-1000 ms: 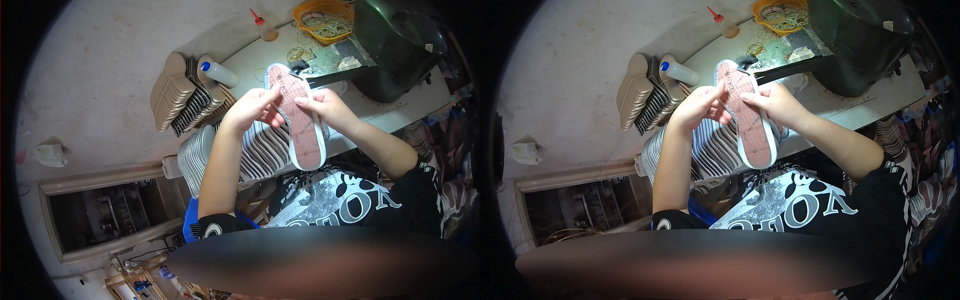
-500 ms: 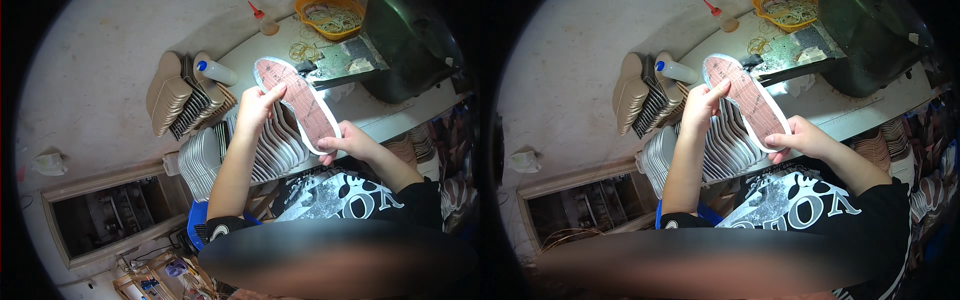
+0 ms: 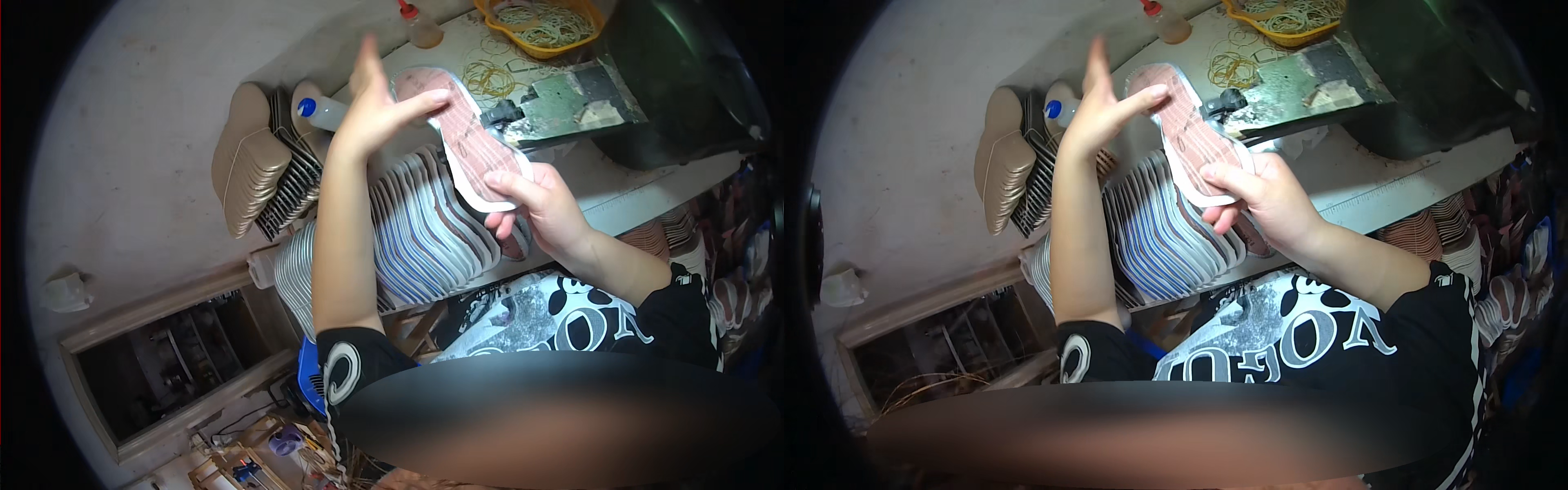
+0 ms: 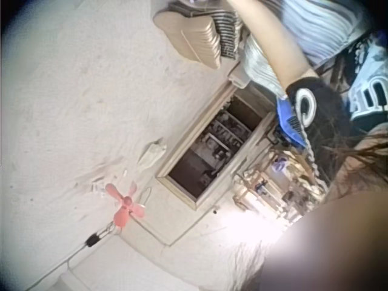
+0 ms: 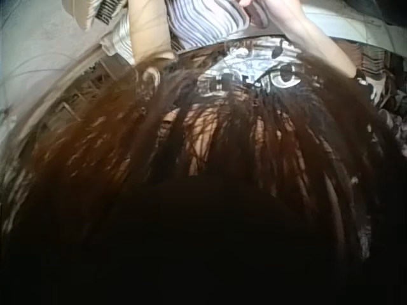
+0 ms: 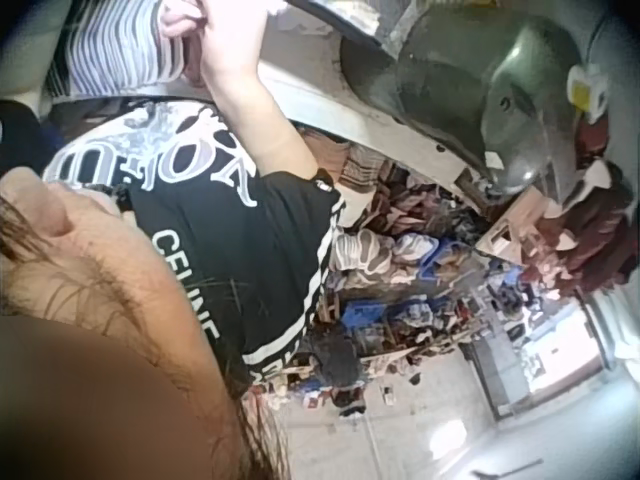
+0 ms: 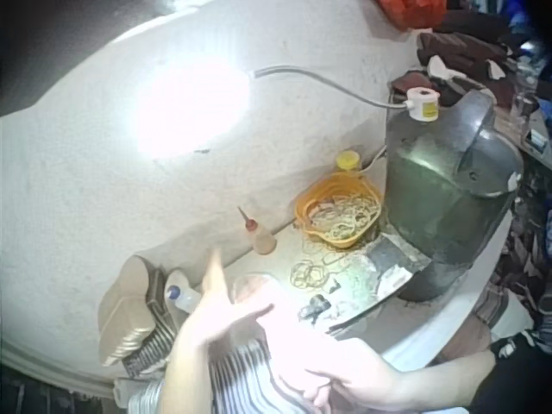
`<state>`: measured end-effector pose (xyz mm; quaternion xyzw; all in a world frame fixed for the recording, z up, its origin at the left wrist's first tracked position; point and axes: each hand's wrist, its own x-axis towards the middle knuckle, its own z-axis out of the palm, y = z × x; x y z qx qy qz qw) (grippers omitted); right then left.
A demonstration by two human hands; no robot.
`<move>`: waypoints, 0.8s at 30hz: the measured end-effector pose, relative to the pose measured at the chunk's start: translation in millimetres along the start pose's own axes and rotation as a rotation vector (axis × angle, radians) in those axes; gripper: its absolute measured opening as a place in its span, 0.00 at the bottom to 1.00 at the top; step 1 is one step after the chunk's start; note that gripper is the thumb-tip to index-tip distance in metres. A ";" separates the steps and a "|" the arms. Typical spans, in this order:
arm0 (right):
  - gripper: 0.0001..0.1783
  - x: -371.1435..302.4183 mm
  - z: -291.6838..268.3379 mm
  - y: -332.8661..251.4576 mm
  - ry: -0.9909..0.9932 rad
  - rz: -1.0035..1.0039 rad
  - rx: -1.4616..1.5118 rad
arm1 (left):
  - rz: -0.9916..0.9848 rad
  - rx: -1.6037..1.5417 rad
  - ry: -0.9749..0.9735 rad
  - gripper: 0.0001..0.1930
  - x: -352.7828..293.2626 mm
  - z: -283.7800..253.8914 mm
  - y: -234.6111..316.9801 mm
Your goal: The person is manufacturing shoes by assembling various components including soles and straps.
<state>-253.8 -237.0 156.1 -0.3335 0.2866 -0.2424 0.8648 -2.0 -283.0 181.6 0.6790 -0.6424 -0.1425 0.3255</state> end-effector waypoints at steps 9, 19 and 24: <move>0.17 2.3 18.7 -13.5 0.062 0.009 0.052 | 0.280 -0.060 -0.918 0.22 53.1 0.5 22.2; 0.19 -11.1 28.8 -18.7 0.085 0.013 0.110 | 0.290 -0.082 -0.935 0.18 51.4 -10.8 33.1; 0.20 -6.0 29.3 -24.6 0.110 0.085 0.109 | 0.064 -0.110 -1.042 0.14 40.9 -20.8 33.2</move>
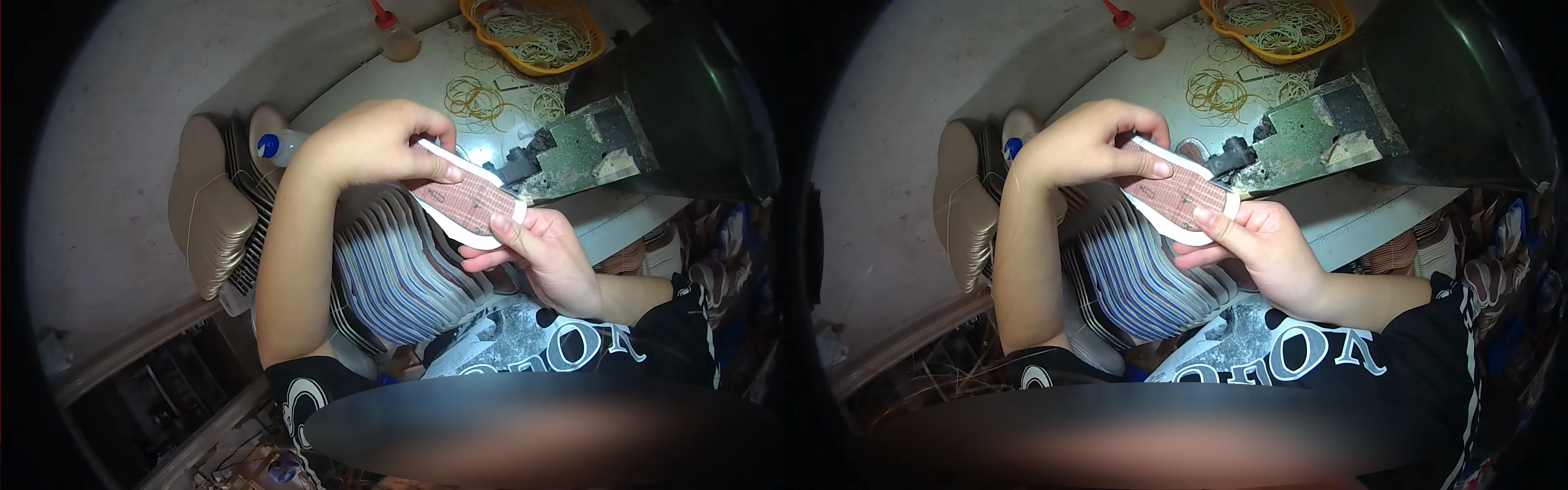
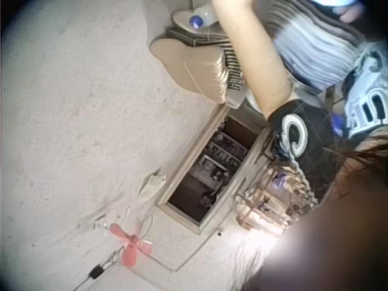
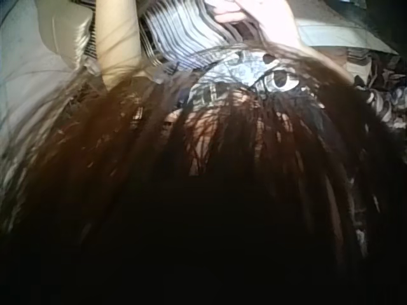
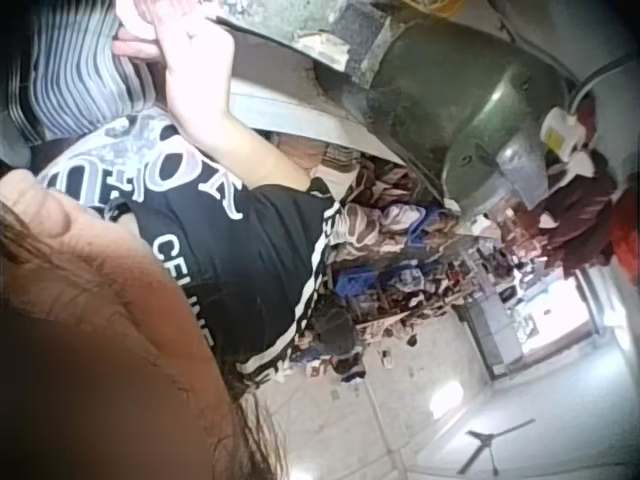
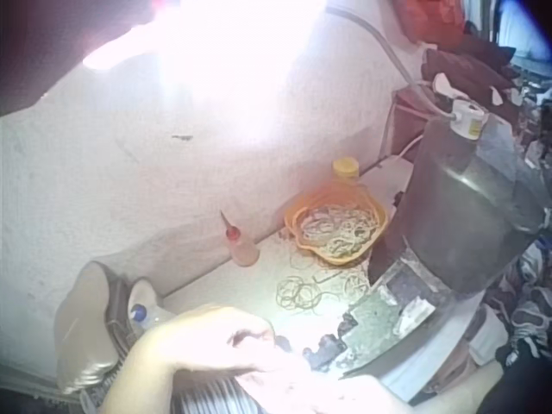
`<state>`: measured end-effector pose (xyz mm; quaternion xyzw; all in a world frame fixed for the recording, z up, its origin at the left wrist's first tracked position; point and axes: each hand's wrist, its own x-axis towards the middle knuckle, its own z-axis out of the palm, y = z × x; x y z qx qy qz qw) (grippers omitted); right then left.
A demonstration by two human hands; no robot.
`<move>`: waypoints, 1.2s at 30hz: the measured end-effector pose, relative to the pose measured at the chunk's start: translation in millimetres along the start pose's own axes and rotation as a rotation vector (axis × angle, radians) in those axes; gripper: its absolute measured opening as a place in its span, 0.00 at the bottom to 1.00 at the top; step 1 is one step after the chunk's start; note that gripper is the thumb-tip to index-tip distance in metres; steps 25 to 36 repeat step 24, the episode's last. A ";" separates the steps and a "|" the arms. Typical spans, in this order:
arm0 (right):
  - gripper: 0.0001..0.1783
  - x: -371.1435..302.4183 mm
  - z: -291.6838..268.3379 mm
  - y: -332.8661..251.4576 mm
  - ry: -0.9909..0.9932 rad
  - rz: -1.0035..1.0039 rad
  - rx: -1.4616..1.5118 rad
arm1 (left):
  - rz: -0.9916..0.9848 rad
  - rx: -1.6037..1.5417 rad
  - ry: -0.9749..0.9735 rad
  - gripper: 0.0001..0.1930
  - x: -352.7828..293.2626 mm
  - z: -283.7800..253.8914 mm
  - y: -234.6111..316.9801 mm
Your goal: The person is manufacturing shoes by assembling various components including soles and straps.
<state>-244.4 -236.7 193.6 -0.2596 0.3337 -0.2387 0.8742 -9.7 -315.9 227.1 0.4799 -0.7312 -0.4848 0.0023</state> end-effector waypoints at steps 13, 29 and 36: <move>0.23 12.9 -15.7 -12.0 -0.021 0.103 -0.080 | -0.167 -0.157 0.256 0.14 -43.9 59.4 22.7; 0.17 34.0 -20.4 -12.8 -0.060 0.046 -0.290 | -0.286 -0.342 0.365 0.15 -39.9 84.3 7.3; 0.17 34.0 -20.4 -12.8 -0.060 0.046 -0.290 | -0.286 -0.342 0.365 0.15 -39.9 84.3 7.3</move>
